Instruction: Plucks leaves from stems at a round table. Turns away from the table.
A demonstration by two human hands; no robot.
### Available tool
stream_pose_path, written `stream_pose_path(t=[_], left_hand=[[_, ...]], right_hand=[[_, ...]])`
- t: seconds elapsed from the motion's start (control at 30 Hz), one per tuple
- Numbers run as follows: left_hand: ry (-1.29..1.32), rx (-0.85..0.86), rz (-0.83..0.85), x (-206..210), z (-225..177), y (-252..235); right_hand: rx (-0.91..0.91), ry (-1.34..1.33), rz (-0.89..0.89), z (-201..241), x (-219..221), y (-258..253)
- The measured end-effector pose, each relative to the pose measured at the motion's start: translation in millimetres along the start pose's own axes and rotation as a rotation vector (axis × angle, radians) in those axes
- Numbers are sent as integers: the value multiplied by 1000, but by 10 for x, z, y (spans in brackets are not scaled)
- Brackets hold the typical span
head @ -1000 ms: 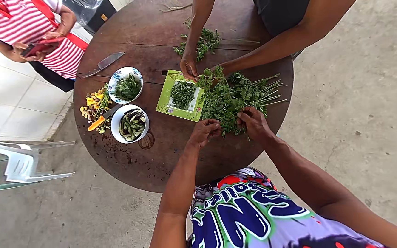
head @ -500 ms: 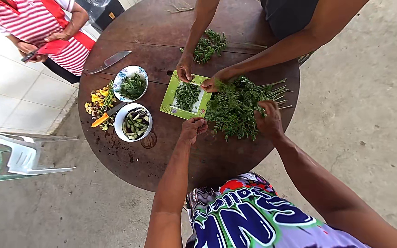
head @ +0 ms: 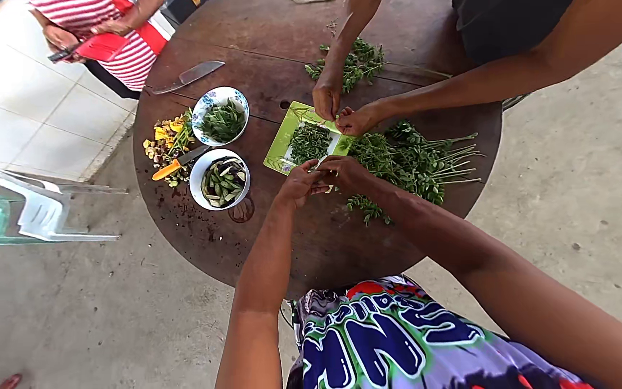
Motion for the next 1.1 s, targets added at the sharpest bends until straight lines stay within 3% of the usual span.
stream_pose_path(t=[0.13, 0.27, 0.4, 0.67, 0.87, 1.1], left_hand=[[166, 19, 118, -160, 11, -55], [13, 21, -37, -290, 35, -170], [-232, 232, -99, -437, 60, -263], [-615, 467, -55, -388, -48, -389], [-616, 479, 13, -405, -38, -411], [-661, 510, -101, -422, -40, -405]], right_hand=[[62, -37, 42, -104, -72, -142], [334, -196, 73, -198, -68, -295], [496, -324, 107, -283, -14, -385], [548, -423, 230, -318, 127, -499], [600, -464, 299, -322, 128, -509], [652, -671, 225, -303, 183, -512]])
Point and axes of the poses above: each hand's wrist, its own y-axis away from the middle knuckle, its own x-axis out of the palm, z = x × y, the point moved 2 cm from there along -y, towards the middle knuckle, and after that the axes turned 15 degrees about y, right-handed, at the moved point
